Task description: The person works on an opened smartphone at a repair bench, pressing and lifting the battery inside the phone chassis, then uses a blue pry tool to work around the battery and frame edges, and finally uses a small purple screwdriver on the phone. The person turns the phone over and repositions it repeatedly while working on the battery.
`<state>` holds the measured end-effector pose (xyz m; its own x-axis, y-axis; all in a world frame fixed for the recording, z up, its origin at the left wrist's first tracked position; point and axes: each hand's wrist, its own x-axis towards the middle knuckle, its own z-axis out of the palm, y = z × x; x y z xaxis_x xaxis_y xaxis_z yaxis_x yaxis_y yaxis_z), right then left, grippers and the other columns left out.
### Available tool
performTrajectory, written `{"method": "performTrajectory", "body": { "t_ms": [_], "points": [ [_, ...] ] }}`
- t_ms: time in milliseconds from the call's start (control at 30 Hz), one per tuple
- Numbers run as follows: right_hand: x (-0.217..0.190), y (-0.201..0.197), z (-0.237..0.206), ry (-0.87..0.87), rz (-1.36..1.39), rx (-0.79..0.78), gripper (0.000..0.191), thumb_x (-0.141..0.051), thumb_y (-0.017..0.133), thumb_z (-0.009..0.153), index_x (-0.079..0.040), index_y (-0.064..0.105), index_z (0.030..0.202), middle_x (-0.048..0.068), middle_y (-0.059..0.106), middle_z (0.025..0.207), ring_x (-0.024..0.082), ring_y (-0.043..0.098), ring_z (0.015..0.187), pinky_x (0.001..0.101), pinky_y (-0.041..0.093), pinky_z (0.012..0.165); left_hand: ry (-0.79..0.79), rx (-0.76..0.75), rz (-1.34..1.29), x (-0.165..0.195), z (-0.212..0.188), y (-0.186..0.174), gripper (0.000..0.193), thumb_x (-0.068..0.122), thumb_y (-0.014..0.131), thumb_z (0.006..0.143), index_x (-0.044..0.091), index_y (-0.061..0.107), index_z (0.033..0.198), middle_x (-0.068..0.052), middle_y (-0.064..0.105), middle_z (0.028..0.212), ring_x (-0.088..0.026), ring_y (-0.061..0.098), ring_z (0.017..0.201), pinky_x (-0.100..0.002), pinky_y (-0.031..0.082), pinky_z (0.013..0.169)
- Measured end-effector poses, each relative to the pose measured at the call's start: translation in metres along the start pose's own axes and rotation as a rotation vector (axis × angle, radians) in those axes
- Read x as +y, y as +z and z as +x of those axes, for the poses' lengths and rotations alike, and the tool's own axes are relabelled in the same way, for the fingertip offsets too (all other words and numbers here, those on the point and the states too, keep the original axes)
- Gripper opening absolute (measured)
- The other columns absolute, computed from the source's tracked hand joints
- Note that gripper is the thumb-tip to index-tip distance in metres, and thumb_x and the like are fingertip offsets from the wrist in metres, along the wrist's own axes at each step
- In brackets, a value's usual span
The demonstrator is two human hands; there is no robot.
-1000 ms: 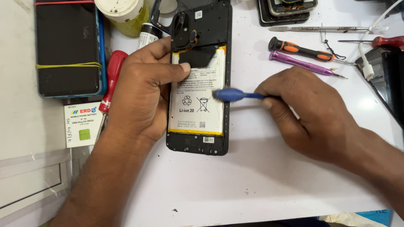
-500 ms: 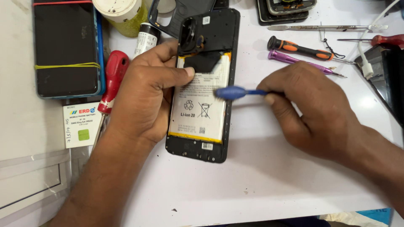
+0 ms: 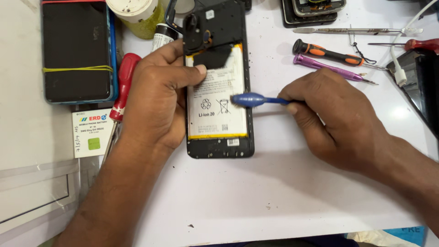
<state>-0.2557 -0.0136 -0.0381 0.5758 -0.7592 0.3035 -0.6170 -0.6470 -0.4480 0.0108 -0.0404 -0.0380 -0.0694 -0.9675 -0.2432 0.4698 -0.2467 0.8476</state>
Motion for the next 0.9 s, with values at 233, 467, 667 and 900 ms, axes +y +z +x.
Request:
{"method": "performTrajectory", "body": {
  "t_ms": [233, 467, 667, 900],
  "points": [
    [0.001, -0.001, 0.001, -0.028, 0.017, -0.068, 0.017, 0.001, 0.065, 0.09, -0.004, 0.066, 0.106, 0.009, 0.065, 0.091, 0.028, 0.061, 0.088, 0.041, 0.051, 0.076, 0.125, 0.065, -0.061, 0.002, 0.007, -0.01, 0.042, -0.014, 0.056, 0.086, -0.015, 0.057, 0.128, -0.017, 0.07, 0.115, -0.021, 0.068, 0.105, -0.033, 0.053, 0.103],
    [0.008, -0.004, 0.002, -0.078, -0.026, -0.09, 0.022, 0.002, 0.067, 0.086, -0.003, 0.067, 0.107, 0.01, 0.068, 0.096, 0.029, 0.062, 0.088, 0.0409, 0.051, 0.076, 0.168, 0.066, -0.084, 0.004, 0.008, -0.014, 0.046, -0.016, 0.055, 0.087, -0.014, 0.051, 0.133, -0.02, 0.07, 0.113, -0.023, 0.067, 0.102, -0.036, 0.054, 0.101],
    [0.007, -0.007, 0.004, -0.187, -0.086, -0.065, 0.027, 0.006, 0.07, 0.08, -0.003, 0.068, 0.105, 0.011, 0.071, 0.101, 0.029, 0.065, 0.091, 0.0397, 0.053, 0.073, 0.185, 0.122, -0.061, 0.002, 0.009, -0.01, 0.048, -0.015, 0.055, 0.085, -0.011, 0.048, 0.132, -0.019, 0.069, 0.113, -0.023, 0.069, 0.102, -0.038, 0.056, 0.099],
    [-0.006, 0.001, 0.004, -0.229, -0.096, -0.04, 0.025, 0.006, 0.072, 0.078, -0.003, 0.072, 0.102, 0.014, 0.07, 0.098, 0.03, 0.068, 0.088, 0.0398, 0.054, 0.068, 0.224, 0.111, -0.026, -0.013, 0.007, -0.004, 0.048, -0.015, 0.054, 0.086, -0.011, 0.047, 0.133, -0.02, 0.069, 0.118, -0.022, 0.068, 0.105, -0.037, 0.055, 0.102]
  ]
}}
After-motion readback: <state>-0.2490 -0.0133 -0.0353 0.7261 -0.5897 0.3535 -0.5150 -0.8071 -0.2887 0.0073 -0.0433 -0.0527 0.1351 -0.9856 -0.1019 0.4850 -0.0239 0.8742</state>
